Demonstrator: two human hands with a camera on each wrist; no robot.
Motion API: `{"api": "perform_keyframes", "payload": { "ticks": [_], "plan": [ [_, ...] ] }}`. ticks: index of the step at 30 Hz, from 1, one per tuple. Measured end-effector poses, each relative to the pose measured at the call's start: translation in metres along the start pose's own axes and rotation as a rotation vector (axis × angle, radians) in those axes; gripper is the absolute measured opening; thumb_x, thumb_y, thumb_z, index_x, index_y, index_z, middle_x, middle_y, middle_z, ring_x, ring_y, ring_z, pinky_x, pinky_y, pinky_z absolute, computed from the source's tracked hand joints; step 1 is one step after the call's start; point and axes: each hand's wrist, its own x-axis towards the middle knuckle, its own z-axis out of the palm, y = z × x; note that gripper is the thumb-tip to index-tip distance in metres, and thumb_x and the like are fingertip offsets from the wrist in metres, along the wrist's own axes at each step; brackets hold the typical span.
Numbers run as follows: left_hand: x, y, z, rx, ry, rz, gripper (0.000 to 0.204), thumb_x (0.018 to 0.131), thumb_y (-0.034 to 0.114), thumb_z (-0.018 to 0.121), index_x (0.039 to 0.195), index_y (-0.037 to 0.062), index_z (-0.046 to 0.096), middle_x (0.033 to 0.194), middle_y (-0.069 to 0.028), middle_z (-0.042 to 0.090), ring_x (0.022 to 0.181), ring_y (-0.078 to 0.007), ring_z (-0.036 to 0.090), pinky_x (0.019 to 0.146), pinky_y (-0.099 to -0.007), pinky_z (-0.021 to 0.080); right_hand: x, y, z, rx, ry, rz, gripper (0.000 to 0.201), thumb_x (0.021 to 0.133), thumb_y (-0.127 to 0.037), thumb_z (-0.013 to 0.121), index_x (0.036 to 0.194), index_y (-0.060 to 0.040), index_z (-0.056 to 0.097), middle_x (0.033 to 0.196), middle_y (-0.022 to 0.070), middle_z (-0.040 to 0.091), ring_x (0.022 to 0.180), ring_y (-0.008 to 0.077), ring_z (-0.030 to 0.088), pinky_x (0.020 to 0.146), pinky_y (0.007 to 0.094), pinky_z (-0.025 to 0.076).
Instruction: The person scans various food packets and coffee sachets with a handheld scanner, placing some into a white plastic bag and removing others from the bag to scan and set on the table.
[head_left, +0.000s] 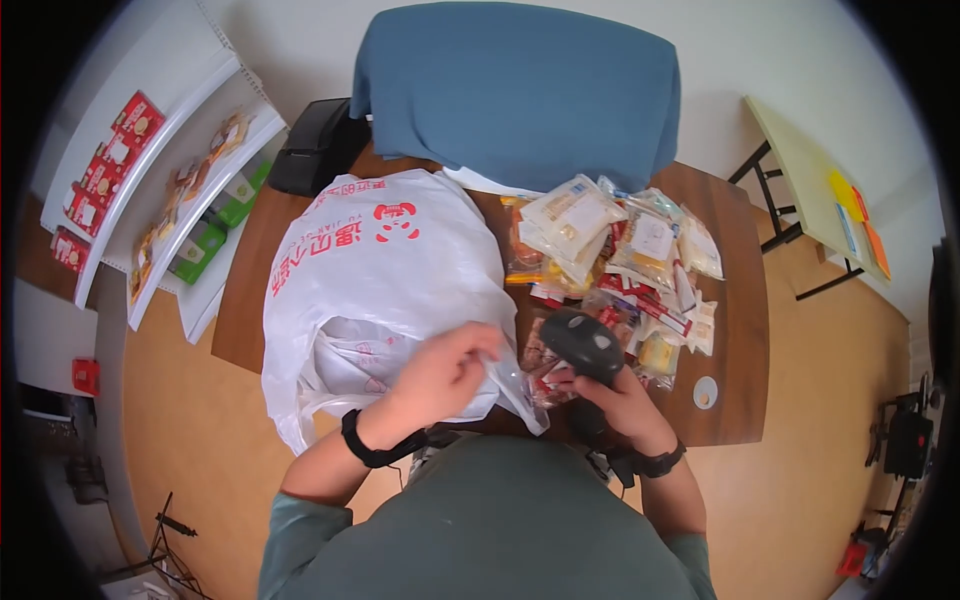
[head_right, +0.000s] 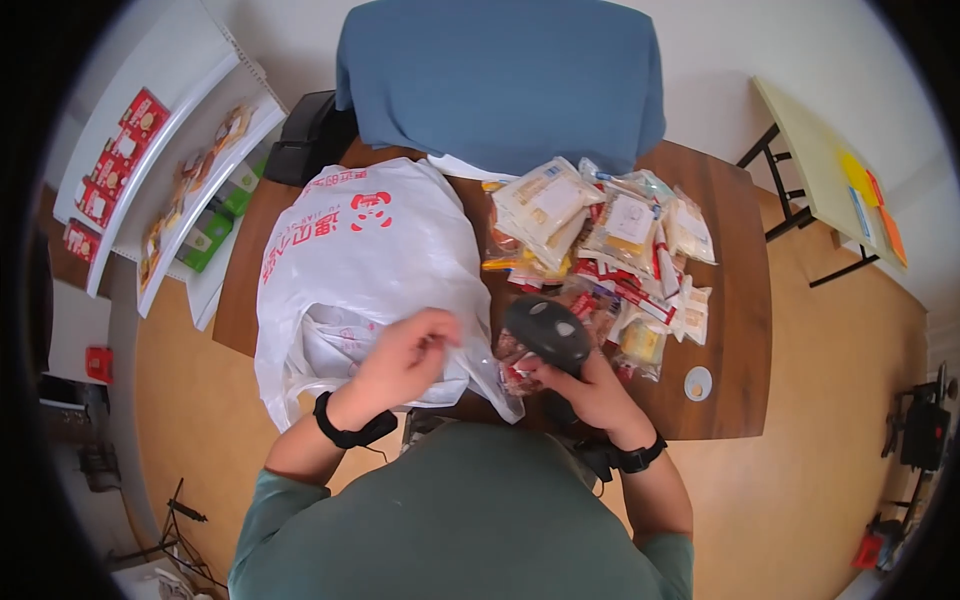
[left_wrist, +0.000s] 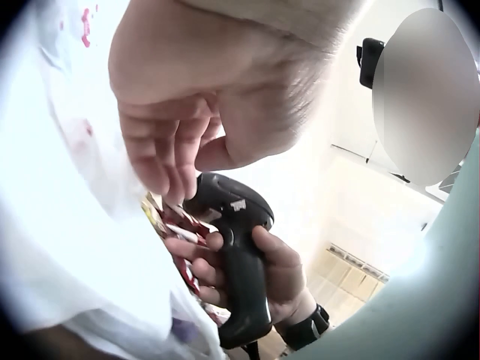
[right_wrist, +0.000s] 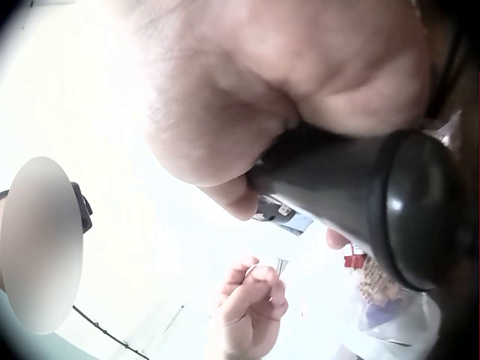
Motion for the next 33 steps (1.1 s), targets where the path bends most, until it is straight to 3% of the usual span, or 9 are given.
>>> {"api": "perform_keyframes", "payload": {
  "ticks": [2, 5, 9, 11, 16, 22, 27, 29, 33],
  "plan": [
    [-0.016, -0.008, -0.026, 0.163, 0.278, 0.073, 0.015, 0.084, -0.005, 0.057, 0.095, 0.0025, 0.064, 0.08, -0.0143, 0.068, 0.067, -0.0304, 0.067, 0.059, -0.0368, 0.053, 0.001, 0.0, 0.0, 0.012, 0.032, -0.02, 0.03, 0.098, -0.004, 0.059, 0.128, -0.0009, 0.059, 0.114, 0.0088, 0.068, 0.107, 0.0157, 0.063, 0.093, 0.0321, 0.051],
    [-0.033, -0.028, -0.064, 0.547, 0.446, 0.056, 0.014, 0.079, -0.007, 0.057, 0.086, 0.0037, 0.063, 0.075, -0.014, 0.065, 0.061, -0.032, 0.063, 0.057, -0.0379, 0.052, -0.002, -0.007, 0.004, -0.001, 0.087, -0.051, 0.027, 0.098, -0.006, 0.059, 0.125, -0.0008, 0.061, 0.107, 0.0065, 0.069, 0.102, 0.0156, 0.064, 0.09, 0.0312, 0.05],
    [-0.042, -0.044, -0.084, 0.745, 0.427, -0.025, 0.019, 0.074, -0.007, 0.059, 0.089, 0.0025, 0.064, 0.078, -0.0145, 0.063, 0.065, -0.0335, 0.061, 0.059, -0.0389, 0.05, 0.0, -0.015, 0.014, -0.087, -0.087, -0.077, 0.027, 0.095, -0.007, 0.063, 0.121, -0.0001, 0.062, 0.106, 0.0056, 0.069, 0.099, 0.0149, 0.062, 0.09, 0.0326, 0.05],
    [-0.031, -0.035, -0.088, 0.727, 0.519, 0.239, 0.029, 0.071, -0.007, 0.059, 0.098, 0.0001, 0.064, 0.092, -0.0162, 0.063, 0.083, -0.0349, 0.061, 0.07, -0.0413, 0.05, 0.005, -0.02, 0.028, -0.209, -0.325, -0.057, 0.033, 0.092, -0.007, 0.067, 0.123, 0.0005, 0.061, 0.109, 0.0079, 0.07, 0.103, 0.0178, 0.065, 0.093, 0.0345, 0.05],
    [-0.001, -0.005, -0.121, 0.793, 0.466, 0.312, 0.044, 0.071, -0.007, 0.057, 0.114, -0.0013, 0.06, 0.113, -0.0195, 0.06, 0.104, -0.0376, 0.057, 0.089, -0.0433, 0.047, 0.023, -0.028, 0.056, -0.424, -0.49, -0.041, 0.079, 0.09, -0.011, 0.07, 0.156, -0.0016, 0.026, 0.15, 0.0154, 0.046, 0.14, 0.024, 0.043, 0.115, 0.0367, 0.033],
    [0.036, 0.023, -0.159, 0.777, 0.403, 0.439, 0.051, 0.076, -0.009, 0.054, 0.125, 0.0007, 0.058, 0.124, -0.0192, 0.061, 0.116, -0.0389, 0.057, 0.099, -0.0419, 0.046, 0.045, -0.035, 0.066, -0.505, -0.588, 0.098, 0.069, 0.09, -0.011, 0.072, 0.149, -0.0009, 0.038, 0.141, 0.0122, 0.055, 0.131, 0.0224, 0.051, 0.111, 0.0361, 0.038],
    [0.048, 0.022, -0.189, 0.767, 0.412, 0.448, 0.05, 0.077, -0.009, 0.054, 0.126, 0.0023, 0.059, 0.125, -0.0182, 0.062, 0.117, -0.0377, 0.057, 0.1, -0.0418, 0.047, 0.025, -0.042, 0.042, -0.136, -0.368, 0.012, 0.064, 0.087, -0.005, 0.072, 0.144, -0.0019, 0.045, 0.134, 0.0114, 0.059, 0.121, 0.0237, 0.058, 0.103, 0.0375, 0.046],
    [0.048, 0.016, -0.203, 0.798, 0.44, 0.367, 0.049, 0.078, -0.007, 0.056, 0.126, 0.0023, 0.059, 0.124, -0.0182, 0.063, 0.115, -0.0372, 0.059, 0.099, -0.0411, 0.048, 0.015, -0.048, 0.036, 0.255, -0.067, -0.18, 0.068, 0.082, -0.012, 0.077, 0.142, -0.0018, 0.047, 0.125, 0.0151, 0.062, 0.111, 0.0287, 0.062, 0.09, 0.0388, 0.052],
    [0.043, -0.003, -0.226, 0.919, 0.499, 0.42, 0.047, 0.079, -0.007, 0.057, 0.124, 0.005, 0.061, 0.114, -0.0149, 0.067, 0.103, -0.034, 0.064, 0.086, -0.0406, 0.052, 0.016, -0.067, 0.01, 0.34, -0.056, -0.443, 0.075, 0.073, -0.04, 0.081, 0.129, 0.0021, 0.053, 0.108, 0.0163, 0.062, 0.086, 0.0211, 0.06, 0.069, 0.0346, 0.049]
  ]
}}
